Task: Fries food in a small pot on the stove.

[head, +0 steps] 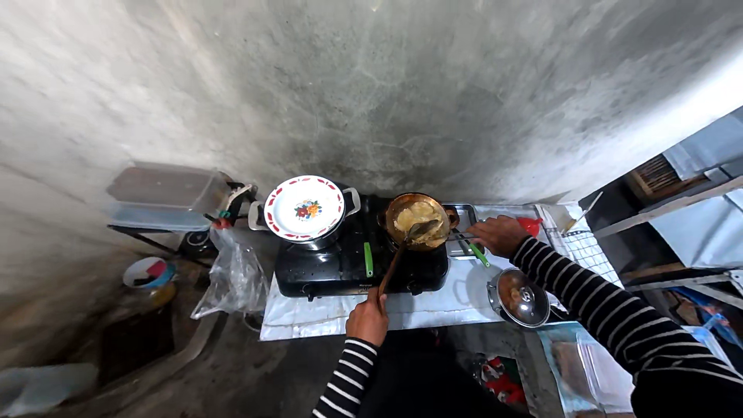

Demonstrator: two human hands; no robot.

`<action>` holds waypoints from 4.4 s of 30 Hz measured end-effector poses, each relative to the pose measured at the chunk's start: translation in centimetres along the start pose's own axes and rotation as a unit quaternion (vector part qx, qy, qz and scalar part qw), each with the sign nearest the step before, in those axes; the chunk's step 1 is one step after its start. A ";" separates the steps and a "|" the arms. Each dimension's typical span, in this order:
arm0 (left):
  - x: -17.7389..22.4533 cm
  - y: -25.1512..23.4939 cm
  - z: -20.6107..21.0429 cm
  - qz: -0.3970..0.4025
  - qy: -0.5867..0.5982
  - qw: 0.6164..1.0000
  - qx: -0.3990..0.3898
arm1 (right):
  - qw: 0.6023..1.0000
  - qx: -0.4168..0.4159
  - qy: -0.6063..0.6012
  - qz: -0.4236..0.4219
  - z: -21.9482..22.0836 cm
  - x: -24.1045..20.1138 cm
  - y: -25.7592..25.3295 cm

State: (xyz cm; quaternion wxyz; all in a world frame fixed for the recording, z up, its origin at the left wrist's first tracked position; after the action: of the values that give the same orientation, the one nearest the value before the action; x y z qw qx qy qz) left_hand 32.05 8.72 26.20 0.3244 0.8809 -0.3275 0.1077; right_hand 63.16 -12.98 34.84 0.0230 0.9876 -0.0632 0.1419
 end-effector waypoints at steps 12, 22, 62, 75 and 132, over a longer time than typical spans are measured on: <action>-0.2 0.1 0.4 0.001 0.036 0.999 0.000 | 0.999 -0.040 -0.016 0.005 -1.6 0.5 -0.3; 0.7 2.0 0.8 0.025 0.120 0.991 -0.045 | 0.995 -0.082 -0.030 0.044 0.0 0.2 -0.5; 3.3 0.5 -5.4 -0.002 0.012 0.999 -0.032 | 0.964 -0.227 -0.080 0.116 0.4 0.5 -3.7; 2.9 -0.1 -5.7 -0.021 0.019 0.999 -0.037 | 0.962 -0.231 -0.070 0.126 1.9 -4.2 -6.1; 2.1 -0.9 -6.2 -0.016 0.064 0.997 0.048 | 0.746 -0.340 -0.382 0.428 1.8 -0.5 -4.9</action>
State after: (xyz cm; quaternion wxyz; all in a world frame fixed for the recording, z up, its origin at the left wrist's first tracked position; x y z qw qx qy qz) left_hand 34.34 12.12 31.36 0.3040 0.8917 -0.2865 0.1741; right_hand 63.85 -8.14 32.88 0.2681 0.7558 -0.5263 -0.2828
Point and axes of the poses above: each hand's wrist, its own y-axis away from the middle knuckle, its own z-axis out of the palm, x = y × z, the point moved 4 cm from there along -y, towards the middle knuckle, and after that the axes turned 5 degrees about -z, right-handed, at the moved point
